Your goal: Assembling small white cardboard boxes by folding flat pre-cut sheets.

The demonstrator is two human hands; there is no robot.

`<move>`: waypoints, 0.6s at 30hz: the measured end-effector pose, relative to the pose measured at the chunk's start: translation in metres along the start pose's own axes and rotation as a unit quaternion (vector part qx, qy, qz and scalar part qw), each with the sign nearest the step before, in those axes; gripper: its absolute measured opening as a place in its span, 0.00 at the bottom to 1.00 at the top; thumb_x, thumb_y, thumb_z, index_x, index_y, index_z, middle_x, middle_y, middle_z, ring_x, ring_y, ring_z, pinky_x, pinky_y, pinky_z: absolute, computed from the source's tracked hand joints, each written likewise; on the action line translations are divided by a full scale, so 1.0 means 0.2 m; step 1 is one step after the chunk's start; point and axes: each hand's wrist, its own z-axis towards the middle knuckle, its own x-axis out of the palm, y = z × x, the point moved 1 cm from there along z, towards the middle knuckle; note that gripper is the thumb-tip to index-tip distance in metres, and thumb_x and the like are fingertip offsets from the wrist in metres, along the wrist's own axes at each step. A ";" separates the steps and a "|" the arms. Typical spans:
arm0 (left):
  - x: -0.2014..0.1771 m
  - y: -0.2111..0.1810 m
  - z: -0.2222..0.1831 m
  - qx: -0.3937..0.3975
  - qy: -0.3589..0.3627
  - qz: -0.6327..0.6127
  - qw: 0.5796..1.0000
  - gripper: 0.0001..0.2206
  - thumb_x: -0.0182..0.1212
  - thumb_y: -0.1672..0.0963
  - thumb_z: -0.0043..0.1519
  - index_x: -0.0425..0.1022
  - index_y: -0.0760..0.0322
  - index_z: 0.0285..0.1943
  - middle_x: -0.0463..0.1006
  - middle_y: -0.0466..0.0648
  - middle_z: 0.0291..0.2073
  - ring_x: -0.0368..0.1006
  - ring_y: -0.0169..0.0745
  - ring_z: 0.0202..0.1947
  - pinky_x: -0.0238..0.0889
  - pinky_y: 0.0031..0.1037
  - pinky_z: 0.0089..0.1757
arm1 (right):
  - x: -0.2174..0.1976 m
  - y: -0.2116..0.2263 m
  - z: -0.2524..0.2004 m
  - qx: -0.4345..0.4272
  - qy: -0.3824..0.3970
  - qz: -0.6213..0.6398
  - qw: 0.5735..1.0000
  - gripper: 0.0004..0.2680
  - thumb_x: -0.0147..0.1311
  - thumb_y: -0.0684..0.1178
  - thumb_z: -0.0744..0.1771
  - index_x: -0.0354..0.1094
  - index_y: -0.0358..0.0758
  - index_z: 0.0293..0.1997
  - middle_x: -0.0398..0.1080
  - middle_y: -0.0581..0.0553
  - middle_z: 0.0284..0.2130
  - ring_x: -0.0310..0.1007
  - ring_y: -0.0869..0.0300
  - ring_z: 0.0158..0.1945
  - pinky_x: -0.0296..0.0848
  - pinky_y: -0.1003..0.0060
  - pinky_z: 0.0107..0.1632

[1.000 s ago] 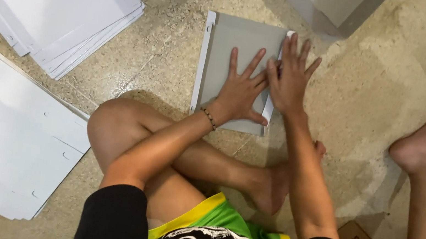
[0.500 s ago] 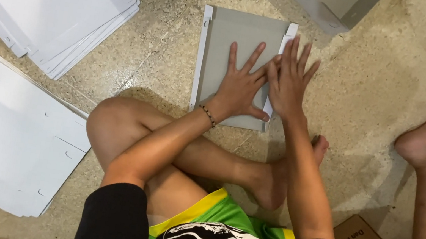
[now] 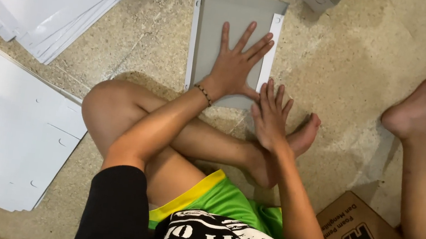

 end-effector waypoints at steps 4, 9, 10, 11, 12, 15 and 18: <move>-0.01 0.01 0.00 -0.003 0.013 0.007 1.000 0.56 0.50 0.31 0.36 0.41 0.60 0.70 0.38 0.41 0.68 0.23 0.51 0.65 0.14 0.68 0.52 | -0.05 -0.03 -0.08 -0.024 0.001 0.166 0.986 0.24 0.24 0.61 0.65 0.41 0.34 0.64 0.39 0.38 0.64 0.28 0.48 0.68 0.25 0.51 0.65; 0.00 0.02 0.00 -0.009 0.039 0.006 0.999 0.55 0.48 0.30 0.38 0.39 0.60 0.70 0.36 0.41 0.68 0.20 0.51 0.65 0.12 0.68 0.51 | -0.02 0.10 -0.18 0.037 0.094 0.010 0.995 0.22 0.26 0.57 0.65 0.40 0.34 0.63 0.36 0.42 0.64 0.26 0.49 0.68 0.28 0.47 0.64; 0.00 0.02 0.00 -0.010 0.028 -0.007 1.000 0.56 0.47 0.30 0.38 0.41 0.60 0.70 0.38 0.41 0.68 0.20 0.51 0.65 0.11 0.68 0.51 | 0.00 0.14 -0.20 0.043 0.093 -0.049 0.993 0.25 0.23 0.62 0.65 0.39 0.33 0.63 0.36 0.39 0.64 0.26 0.47 0.67 0.28 0.43 0.62; -0.01 0.02 0.00 -0.011 0.018 -0.021 1.000 0.56 0.46 0.29 0.37 0.43 0.61 0.69 0.39 0.41 0.67 0.21 0.51 0.64 0.10 0.68 0.51 | 0.01 0.18 -0.21 0.049 0.092 -0.108 0.989 0.28 0.21 0.67 0.64 0.38 0.32 0.63 0.36 0.35 0.63 0.27 0.45 0.66 0.29 0.38 0.61; -0.01 0.01 0.00 -0.010 0.018 -0.020 1.000 0.56 0.46 0.29 0.37 0.43 0.61 0.69 0.39 0.41 0.67 0.21 0.51 0.64 0.10 0.68 0.51 | -0.01 0.21 -0.21 0.049 0.092 -0.108 0.989 0.28 0.21 0.67 0.64 0.38 0.32 0.63 0.36 0.35 0.63 0.27 0.45 0.66 0.29 0.38 0.61; -0.01 0.00 0.00 -0.012 0.057 -0.002 0.998 0.63 0.47 0.28 0.28 0.36 0.60 0.70 0.35 0.43 0.68 0.18 0.54 0.64 0.09 0.69 0.50 | -0.02 0.22 -0.22 0.068 0.092 -0.101 0.988 0.28 0.25 0.65 0.64 0.38 0.29 0.63 0.36 0.32 0.63 0.27 0.43 0.66 0.28 0.39 0.61; -0.02 -0.01 0.00 -0.009 0.071 0.030 0.997 0.64 0.56 0.31 0.27 0.35 0.64 0.70 0.33 0.46 0.68 0.18 0.60 0.63 0.15 0.73 0.49 | 0.01 0.12 -0.21 0.029 0.044 -0.061 0.997 0.24 0.29 0.61 0.64 0.40 0.38 0.64 0.36 0.38 0.64 0.29 0.39 0.66 0.31 0.26 0.55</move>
